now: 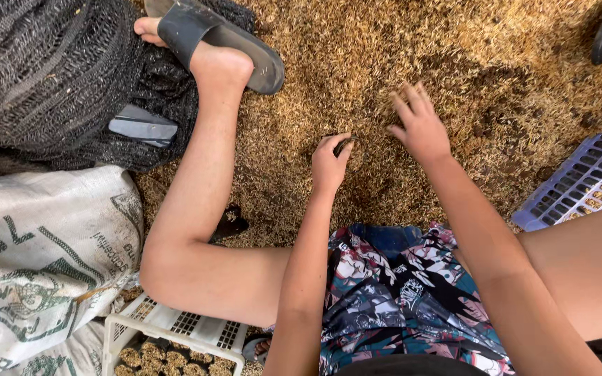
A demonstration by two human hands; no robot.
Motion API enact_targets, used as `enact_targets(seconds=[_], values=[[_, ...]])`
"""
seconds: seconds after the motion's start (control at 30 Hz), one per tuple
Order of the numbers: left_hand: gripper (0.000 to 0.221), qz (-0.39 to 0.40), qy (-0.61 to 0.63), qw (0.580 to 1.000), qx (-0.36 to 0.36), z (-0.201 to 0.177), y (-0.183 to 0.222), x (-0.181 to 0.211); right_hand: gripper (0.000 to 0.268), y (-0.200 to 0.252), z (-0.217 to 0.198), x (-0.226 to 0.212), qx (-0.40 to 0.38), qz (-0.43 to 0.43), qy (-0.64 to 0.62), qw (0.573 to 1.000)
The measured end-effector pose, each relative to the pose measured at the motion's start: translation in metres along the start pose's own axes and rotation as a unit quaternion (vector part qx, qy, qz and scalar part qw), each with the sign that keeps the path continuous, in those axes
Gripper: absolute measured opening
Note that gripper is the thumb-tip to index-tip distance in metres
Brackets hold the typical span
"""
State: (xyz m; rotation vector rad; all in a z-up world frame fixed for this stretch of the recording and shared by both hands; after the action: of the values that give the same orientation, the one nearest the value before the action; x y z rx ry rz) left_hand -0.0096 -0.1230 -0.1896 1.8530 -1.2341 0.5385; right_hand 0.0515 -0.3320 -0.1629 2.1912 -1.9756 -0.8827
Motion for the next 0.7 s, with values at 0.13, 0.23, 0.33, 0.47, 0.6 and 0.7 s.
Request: enact_targets(seconds=[0.13,0.23,0.33,0.47,0.6,0.7], values=[[0.032,-0.08,-0.001,0.995,0.063,-0.004,0.014,-0.012,0.077,0.033,0.034,-0.034,-0.023,-0.06,0.032,0.997],[0.035,-0.046,-0.004,0.997,0.066,-0.008,0.016,-0.006,0.075,0.062,0.061,-0.048,0.002,-0.157,0.137,0.978],[0.042,0.051,-0.024,0.998,0.02,-0.012,0.007,0.004,0.066,0.084,0.09,-0.028,-0.076,-0.115,0.16,0.977],[0.03,0.164,-0.099,0.979,-0.07,-0.008,-0.006,0.021,0.046,0.078,0.065,-0.003,-0.02,-0.054,0.022,0.998],[0.018,0.073,-0.036,0.991,-0.106,-0.007,-0.005,0.014,0.037,0.077,0.031,-0.026,0.02,-0.005,-0.213,0.977],[0.018,0.1,0.006,0.992,-0.076,-0.004,-0.004,0.015,0.042,0.081,0.037,-0.046,-0.094,0.149,-0.278,0.944]])
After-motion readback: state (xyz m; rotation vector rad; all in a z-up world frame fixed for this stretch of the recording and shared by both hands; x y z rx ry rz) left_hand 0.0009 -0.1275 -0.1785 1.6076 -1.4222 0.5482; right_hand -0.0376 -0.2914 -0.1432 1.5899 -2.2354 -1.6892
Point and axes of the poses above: each hand's wrist, its own y-axis away from the middle knuckle, its own z-axis out of the palm, x = y × z, the point moved 6 cm from there along -y, towards the middle knuckle, and after that the axes turned 6 degrees about x, right-handed, at the moved point
